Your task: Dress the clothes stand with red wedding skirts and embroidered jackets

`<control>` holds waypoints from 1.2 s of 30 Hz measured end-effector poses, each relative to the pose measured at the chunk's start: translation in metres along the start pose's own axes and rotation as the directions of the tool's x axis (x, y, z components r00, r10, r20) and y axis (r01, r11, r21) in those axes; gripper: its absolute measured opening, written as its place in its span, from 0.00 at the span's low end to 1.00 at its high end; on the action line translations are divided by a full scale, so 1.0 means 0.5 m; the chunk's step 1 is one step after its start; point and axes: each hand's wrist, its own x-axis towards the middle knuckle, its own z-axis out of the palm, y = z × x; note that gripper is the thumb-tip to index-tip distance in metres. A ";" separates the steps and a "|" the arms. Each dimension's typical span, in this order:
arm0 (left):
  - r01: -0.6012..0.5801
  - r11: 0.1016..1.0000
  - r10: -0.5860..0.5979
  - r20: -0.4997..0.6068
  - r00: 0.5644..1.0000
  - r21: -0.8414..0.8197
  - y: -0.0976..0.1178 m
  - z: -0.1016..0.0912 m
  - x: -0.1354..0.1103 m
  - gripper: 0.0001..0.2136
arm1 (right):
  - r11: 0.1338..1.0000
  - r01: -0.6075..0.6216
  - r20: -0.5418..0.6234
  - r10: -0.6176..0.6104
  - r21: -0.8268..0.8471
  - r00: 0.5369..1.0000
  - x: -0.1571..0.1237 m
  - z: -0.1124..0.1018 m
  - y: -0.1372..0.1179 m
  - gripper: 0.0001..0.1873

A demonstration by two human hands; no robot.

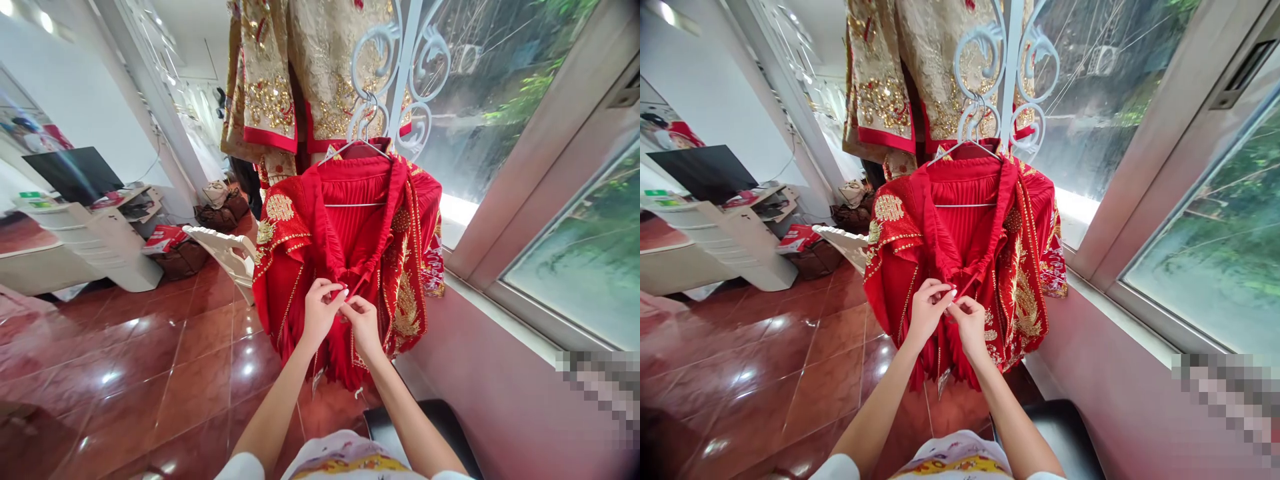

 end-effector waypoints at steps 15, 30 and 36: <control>-0.194 0.923 0.222 -0.047 0.974 0.332 0.008 -0.005 0.009 0.06 | 0.994 0.060 0.034 -0.057 -0.093 0.998 0.009 0.005 0.011 0.11; 0.286 0.890 -0.251 0.140 0.958 -0.354 -0.016 0.008 0.034 0.14 | 0.992 0.044 0.095 -0.033 -0.117 0.995 0.017 0.009 0.010 0.13; 0.368 0.813 -0.276 0.258 0.926 -0.451 -0.019 -0.035 0.030 0.18 | 0.995 0.016 0.123 -0.004 -0.102 0.992 0.020 0.003 0.008 0.12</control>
